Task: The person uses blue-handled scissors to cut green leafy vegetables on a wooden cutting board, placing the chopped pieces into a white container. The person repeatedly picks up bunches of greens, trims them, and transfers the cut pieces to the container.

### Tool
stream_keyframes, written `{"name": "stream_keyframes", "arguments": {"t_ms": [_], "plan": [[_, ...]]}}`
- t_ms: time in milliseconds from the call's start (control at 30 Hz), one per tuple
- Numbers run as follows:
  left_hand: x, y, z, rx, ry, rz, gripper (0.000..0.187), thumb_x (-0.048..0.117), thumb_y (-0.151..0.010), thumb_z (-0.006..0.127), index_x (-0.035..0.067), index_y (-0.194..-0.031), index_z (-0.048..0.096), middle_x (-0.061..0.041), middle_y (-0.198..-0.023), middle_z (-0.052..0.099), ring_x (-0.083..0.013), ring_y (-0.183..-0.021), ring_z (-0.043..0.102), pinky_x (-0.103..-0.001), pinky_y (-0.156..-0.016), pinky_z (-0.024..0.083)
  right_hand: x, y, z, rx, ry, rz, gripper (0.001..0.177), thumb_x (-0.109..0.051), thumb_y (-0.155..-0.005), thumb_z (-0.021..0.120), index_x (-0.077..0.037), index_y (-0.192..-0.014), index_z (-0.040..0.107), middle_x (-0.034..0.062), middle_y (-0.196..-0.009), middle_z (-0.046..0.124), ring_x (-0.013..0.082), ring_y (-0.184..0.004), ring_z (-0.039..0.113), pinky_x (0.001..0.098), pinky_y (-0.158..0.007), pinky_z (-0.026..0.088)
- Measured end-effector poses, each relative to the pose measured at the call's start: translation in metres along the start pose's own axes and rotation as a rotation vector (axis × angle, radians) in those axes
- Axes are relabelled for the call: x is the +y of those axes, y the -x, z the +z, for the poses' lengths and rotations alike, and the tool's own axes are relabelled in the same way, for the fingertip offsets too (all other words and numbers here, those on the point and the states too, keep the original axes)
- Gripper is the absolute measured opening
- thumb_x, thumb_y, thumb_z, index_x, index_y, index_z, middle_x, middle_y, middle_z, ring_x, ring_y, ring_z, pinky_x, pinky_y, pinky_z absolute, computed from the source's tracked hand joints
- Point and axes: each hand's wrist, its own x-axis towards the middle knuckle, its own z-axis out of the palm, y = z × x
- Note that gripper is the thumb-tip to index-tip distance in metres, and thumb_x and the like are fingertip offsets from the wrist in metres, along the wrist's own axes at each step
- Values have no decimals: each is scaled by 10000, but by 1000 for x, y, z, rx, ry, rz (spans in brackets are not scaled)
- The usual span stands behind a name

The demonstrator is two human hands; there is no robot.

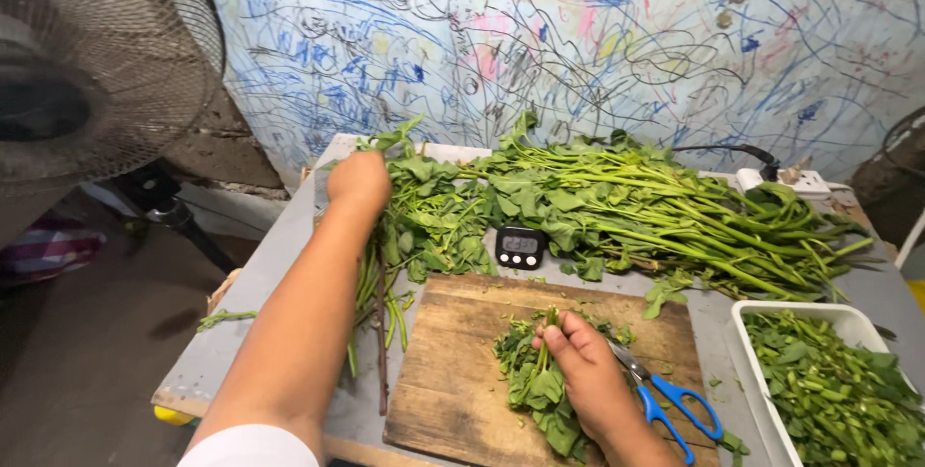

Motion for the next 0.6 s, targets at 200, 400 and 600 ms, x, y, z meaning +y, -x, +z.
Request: {"name": "stream_keyframes", "arguments": {"t_ms": [200,400,600], "plan": [[17,35,-81,545,436,290,123,131,-904,705,40,-944,777,-177,-893,743,-358,-835,702,-463,-743,554,-7,3,-3,14,-24,26,214,-189,-997,562,-19,-1096,646,27,-968,667,104,-932,593,261,-870,464],[35,121,-121,244,1141,400,126,71,-928,706,57,-1031,779,8,-794,671,-73,-708,552,-251,-641,459,-33,5,-7,19,-30,-87,179,-185,-1027,565,-26,-1037,646,43,-943,664,123,-904,585,278,-876,447],[71,235,-69,-228,1344,439,205,68,-867,733,82,-1067,771,39,-924,736,-30,-838,635,-197,-759,529,-63,7,-3,-20,-26,-228,153,-174,-1030,578,-34,-1037,640,32,-970,659,127,-942,597,284,-911,452]]}}
